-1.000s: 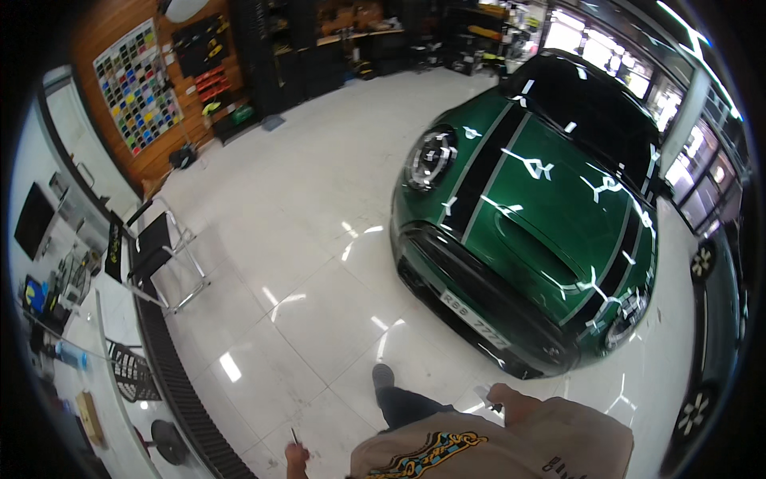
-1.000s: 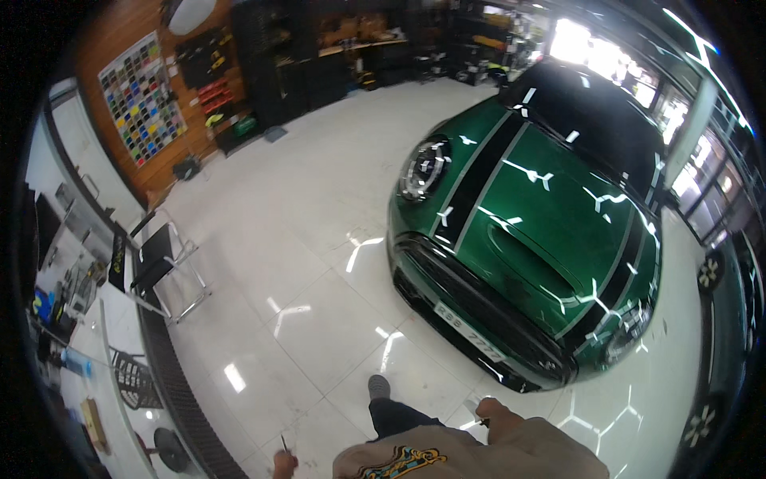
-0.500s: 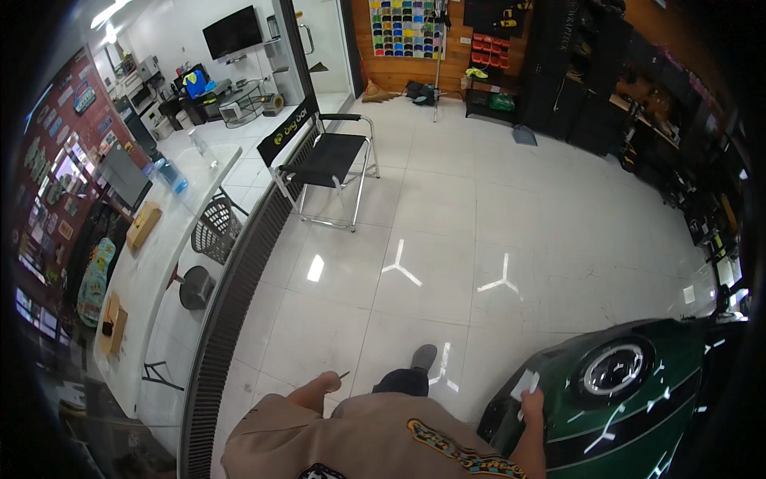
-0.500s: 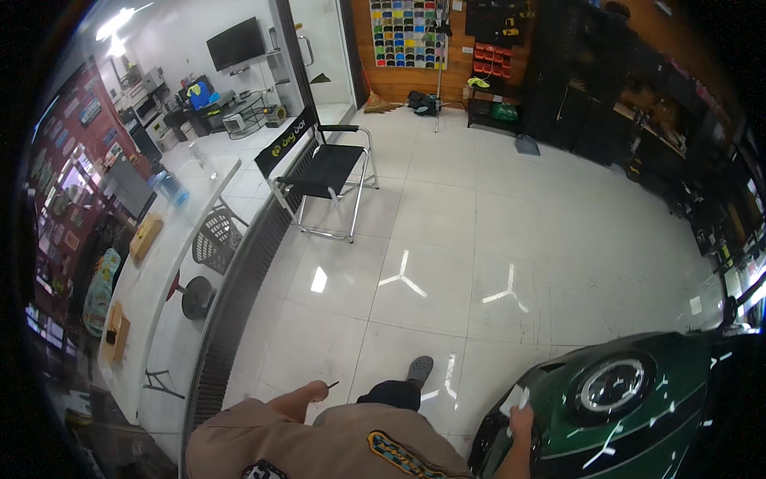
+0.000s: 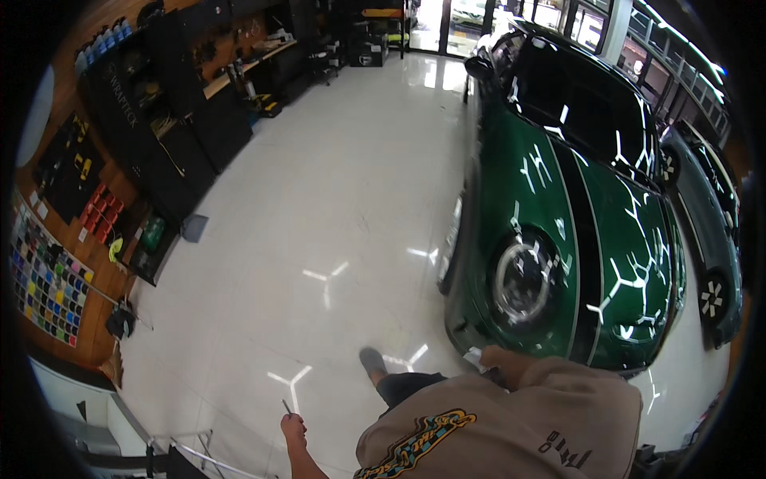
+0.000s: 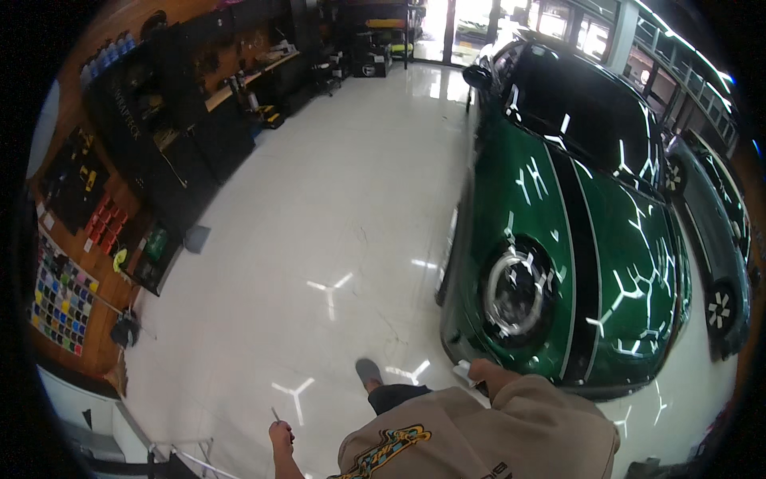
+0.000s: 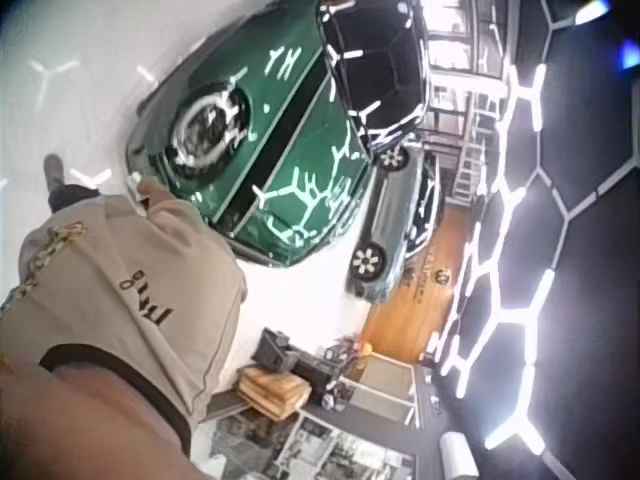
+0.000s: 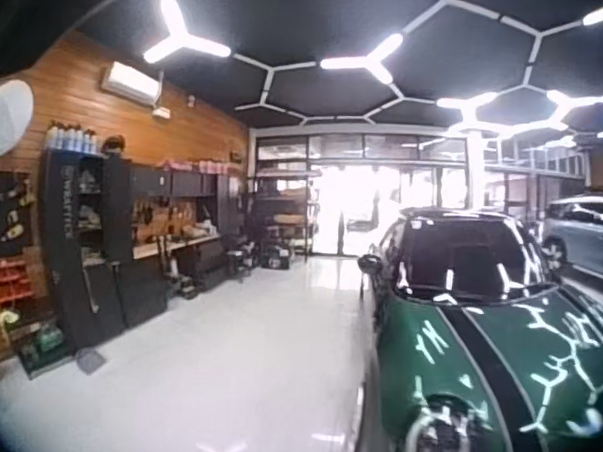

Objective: The person applies a protective film to the front grille of a car using a squeegee and a heat gun. They smooth the film over the grille slats, use the heat gun to soften the material, and then use the squeegee to press it into place. The person also cleans the floor and moves a stool during the process.

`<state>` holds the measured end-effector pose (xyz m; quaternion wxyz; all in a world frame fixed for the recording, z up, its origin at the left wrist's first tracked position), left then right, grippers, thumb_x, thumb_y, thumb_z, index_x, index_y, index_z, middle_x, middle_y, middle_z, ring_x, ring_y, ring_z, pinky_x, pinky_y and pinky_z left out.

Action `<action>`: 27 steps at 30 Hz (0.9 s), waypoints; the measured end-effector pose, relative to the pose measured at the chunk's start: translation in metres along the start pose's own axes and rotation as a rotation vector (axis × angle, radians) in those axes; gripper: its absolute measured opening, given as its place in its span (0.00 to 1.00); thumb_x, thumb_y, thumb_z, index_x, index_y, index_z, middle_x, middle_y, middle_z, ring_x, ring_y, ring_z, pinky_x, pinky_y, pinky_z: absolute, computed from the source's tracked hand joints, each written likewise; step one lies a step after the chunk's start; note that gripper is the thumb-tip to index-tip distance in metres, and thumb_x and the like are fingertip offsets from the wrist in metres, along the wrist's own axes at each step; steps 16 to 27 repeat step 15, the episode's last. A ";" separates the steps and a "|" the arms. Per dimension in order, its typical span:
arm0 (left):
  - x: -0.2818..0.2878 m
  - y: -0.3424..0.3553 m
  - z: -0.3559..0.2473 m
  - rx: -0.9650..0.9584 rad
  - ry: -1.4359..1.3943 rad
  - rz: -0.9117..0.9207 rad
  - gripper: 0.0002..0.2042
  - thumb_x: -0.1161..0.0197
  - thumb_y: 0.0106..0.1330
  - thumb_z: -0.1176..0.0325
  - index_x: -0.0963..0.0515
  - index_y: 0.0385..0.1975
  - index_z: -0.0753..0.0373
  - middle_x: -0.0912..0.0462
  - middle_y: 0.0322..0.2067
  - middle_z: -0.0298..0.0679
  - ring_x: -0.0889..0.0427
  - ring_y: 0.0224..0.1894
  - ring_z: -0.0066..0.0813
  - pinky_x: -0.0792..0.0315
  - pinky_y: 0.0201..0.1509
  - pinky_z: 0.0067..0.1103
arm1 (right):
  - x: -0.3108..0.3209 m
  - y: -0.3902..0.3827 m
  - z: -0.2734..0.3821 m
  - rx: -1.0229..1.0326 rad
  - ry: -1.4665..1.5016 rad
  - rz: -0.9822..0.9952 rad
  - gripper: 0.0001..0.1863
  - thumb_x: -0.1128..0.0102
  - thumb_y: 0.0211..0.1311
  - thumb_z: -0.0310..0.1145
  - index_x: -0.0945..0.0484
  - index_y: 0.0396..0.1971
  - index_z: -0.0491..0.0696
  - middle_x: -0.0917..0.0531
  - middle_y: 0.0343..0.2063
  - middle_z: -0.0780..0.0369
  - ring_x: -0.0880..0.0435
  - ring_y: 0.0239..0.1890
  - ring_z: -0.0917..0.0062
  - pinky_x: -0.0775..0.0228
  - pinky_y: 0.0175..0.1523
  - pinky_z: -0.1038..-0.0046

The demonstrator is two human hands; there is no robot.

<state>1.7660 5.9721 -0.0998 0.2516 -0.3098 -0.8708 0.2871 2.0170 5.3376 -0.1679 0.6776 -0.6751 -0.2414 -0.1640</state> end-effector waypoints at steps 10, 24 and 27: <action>-0.021 0.036 -0.574 -0.900 -0.554 0.476 0.15 0.43 0.72 0.62 0.27 0.51 0.64 0.19 0.41 0.42 0.37 0.15 0.11 0.41 0.18 0.11 | 0.412 0.121 0.406 0.536 0.285 -0.449 0.18 0.44 0.52 0.35 0.23 0.38 0.37 0.18 0.39 0.41 0.20 0.46 0.47 0.28 0.52 0.55; -0.089 -0.004 -0.777 -0.999 -0.756 1.767 0.18 0.43 0.67 0.65 0.28 0.55 0.63 0.17 0.45 0.50 0.37 0.11 0.15 0.38 0.16 0.16 | 0.526 0.227 0.455 0.588 0.636 -0.464 0.18 0.46 0.52 0.28 0.24 0.43 0.35 0.16 0.31 0.50 0.16 0.33 0.61 0.25 0.40 0.61; -0.089 -0.004 -0.777 -0.999 -0.756 1.767 0.18 0.43 0.67 0.65 0.28 0.55 0.63 0.17 0.45 0.50 0.37 0.11 0.15 0.38 0.16 0.16 | 0.526 0.227 0.455 0.588 0.636 -0.464 0.18 0.46 0.52 0.28 0.24 0.43 0.35 0.16 0.31 0.50 0.16 0.33 0.61 0.25 0.40 0.61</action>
Point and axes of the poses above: each hand's wrist, its own y-axis towards the middle knuckle, its own x-axis out of the back of the hand, z = x × y, the point moved 2 cm from there along y, towards the middle knuckle
